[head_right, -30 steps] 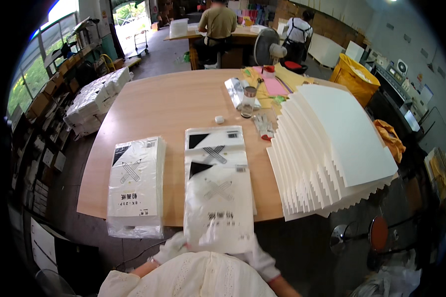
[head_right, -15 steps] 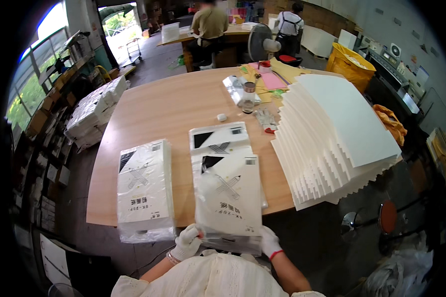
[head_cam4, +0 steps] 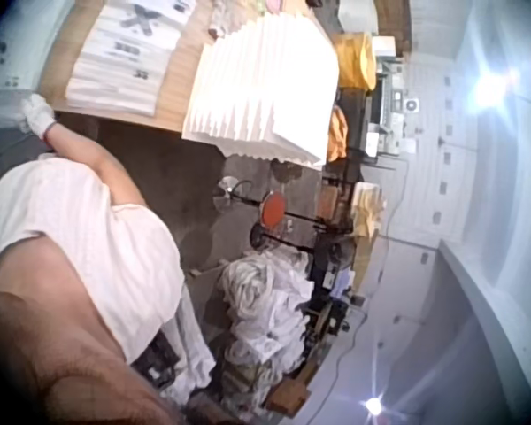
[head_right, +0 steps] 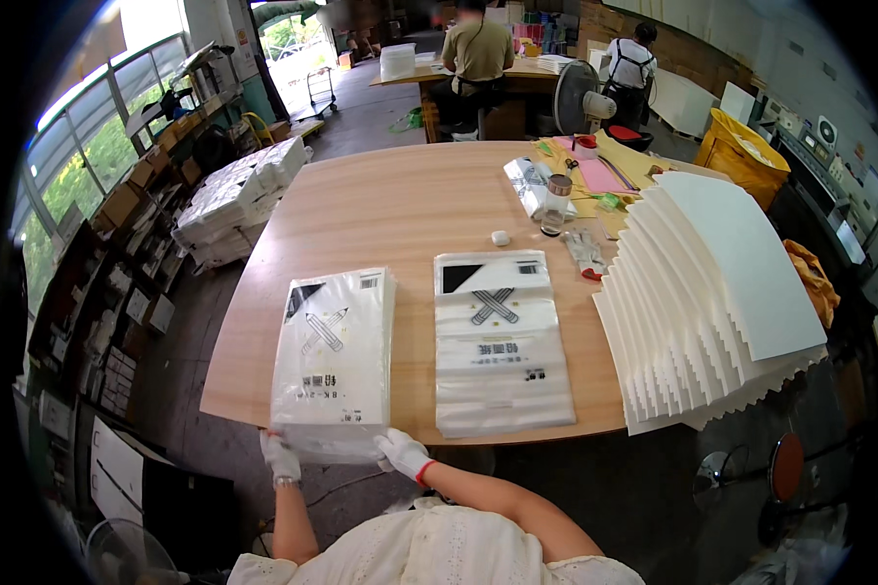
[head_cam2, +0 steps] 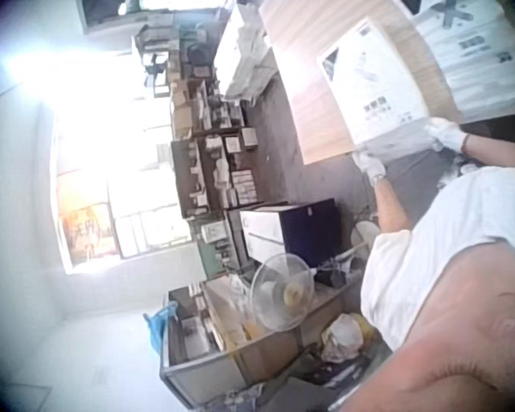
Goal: The person repeatedly picks white paper sheets from a stack on the table, places them into clear plastic packaging, and sets the filled packages aside. The process is continuous and repetitive throughout the clip.
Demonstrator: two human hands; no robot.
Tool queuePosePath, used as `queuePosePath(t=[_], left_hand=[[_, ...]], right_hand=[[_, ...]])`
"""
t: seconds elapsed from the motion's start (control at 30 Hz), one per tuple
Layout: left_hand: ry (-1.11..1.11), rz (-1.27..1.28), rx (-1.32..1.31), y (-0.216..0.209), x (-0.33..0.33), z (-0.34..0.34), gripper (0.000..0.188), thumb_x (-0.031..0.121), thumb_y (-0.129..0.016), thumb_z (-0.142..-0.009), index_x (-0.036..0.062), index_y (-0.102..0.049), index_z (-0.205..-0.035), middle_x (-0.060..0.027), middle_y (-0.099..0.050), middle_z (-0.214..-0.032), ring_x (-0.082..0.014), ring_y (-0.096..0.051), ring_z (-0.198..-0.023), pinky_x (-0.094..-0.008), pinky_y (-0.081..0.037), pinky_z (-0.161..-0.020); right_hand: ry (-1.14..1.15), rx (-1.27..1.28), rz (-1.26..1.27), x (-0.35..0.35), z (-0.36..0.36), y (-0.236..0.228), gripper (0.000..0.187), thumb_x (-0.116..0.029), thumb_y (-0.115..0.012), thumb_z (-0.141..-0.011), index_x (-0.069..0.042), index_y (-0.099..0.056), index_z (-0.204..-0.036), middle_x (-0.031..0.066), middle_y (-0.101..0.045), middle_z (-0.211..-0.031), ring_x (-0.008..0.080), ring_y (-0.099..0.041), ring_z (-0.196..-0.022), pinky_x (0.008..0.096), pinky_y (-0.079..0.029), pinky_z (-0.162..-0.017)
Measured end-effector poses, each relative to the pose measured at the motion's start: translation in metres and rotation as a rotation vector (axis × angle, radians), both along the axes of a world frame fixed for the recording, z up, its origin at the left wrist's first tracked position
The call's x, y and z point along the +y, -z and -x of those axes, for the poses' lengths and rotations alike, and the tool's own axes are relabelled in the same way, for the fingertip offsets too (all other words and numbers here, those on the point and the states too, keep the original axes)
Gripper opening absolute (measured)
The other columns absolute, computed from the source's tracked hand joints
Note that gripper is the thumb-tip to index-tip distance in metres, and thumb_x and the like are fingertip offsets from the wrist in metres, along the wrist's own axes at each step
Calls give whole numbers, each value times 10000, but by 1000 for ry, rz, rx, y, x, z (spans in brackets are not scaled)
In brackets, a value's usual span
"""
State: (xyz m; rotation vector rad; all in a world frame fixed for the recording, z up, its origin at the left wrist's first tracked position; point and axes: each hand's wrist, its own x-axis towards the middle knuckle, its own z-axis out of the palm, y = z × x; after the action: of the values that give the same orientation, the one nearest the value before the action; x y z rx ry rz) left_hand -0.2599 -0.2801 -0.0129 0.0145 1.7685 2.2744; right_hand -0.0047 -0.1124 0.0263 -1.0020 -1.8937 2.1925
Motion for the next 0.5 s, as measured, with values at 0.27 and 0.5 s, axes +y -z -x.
queuePosePath(t=[0.27, 0.5], left_hand=[[1083, 752, 554, -9, 54, -201, 106, 149, -554, -814, 57, -588, -856, -125, -621, -806, -280, -620, -790, -364, -476, -673], [1081, 623, 1230, -47, 249, -278, 212, 177, -618, -743, 102, -582, -938, -100, -558, -1042, -329, -523, -960, -432, -431, -800]], right_hand=[[172, -129, 237, 21, -170, 10, 314, -246, -520, -928, -37, -518, -1161, 73, -626, -948, 114, -586, -701, 243, -491, -629], [522, -231, 61, 25, -263, 8, 303, -214, -505, -923, -21, -526, -1156, 95, -632, -959, 144, -617, -781, 276, -505, -706]])
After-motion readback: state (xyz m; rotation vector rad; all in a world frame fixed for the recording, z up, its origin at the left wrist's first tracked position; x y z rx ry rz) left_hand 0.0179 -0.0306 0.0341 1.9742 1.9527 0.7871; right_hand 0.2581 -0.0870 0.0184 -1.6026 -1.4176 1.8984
